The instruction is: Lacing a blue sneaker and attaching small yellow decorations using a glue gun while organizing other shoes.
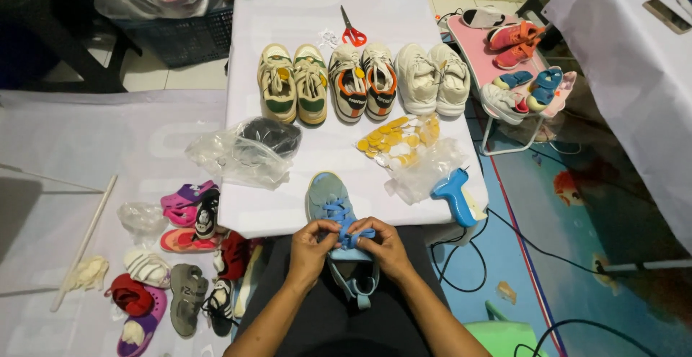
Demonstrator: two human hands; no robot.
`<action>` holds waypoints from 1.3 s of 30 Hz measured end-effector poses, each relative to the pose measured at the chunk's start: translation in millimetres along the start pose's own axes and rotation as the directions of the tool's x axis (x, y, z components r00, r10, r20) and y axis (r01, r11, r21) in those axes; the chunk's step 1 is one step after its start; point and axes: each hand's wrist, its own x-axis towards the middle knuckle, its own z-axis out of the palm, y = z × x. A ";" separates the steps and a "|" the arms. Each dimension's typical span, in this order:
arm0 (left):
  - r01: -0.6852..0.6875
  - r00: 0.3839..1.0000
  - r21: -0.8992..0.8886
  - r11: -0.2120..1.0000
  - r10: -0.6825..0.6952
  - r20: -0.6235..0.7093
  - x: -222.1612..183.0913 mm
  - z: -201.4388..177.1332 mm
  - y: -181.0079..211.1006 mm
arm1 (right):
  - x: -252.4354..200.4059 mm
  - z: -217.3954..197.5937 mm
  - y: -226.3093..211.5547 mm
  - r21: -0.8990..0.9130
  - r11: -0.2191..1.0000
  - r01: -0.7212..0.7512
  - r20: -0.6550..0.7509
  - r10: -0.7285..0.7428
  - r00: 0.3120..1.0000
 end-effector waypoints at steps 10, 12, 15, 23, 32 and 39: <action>-0.069 0.997 0.207 0.976 0.061 0.048 -5.9 10.8 8.5 | -1.4 0.3 5.3 -0.024 0.999 -0.033 -0.008 0.033 0.999; -0.030 0.999 0.279 0.960 0.032 -0.002 -3.1 11.6 3.2 | -1.7 -4.3 20.6 -0.004 1.000 -0.001 -0.093 0.000 0.996; 0.042 0.999 0.154 0.987 -0.045 0.013 -2.9 8.5 6.2 | -2.2 1.1 12.4 0.001 1.000 -0.020 -0.125 0.020 0.992; 0.173 0.983 -0.172 0.970 -0.182 -0.037 -6.3 10.0 19.3 | -0.7 7.0 1.7 0.001 1.000 -0.010 -0.187 0.010 0.982; 0.140 0.947 -0.138 0.980 -0.174 -0.270 0.5 -3.3 -10.5 | -2.3 8.8 -2.6 0.338 0.941 -0.020 -0.392 0.161 0.906; 0.056 0.956 -0.092 0.994 -0.080 -0.282 -12.2 -6.5 16.2 | -1.6 10.9 -12.5 0.378 0.925 0.035 -0.417 0.137 0.898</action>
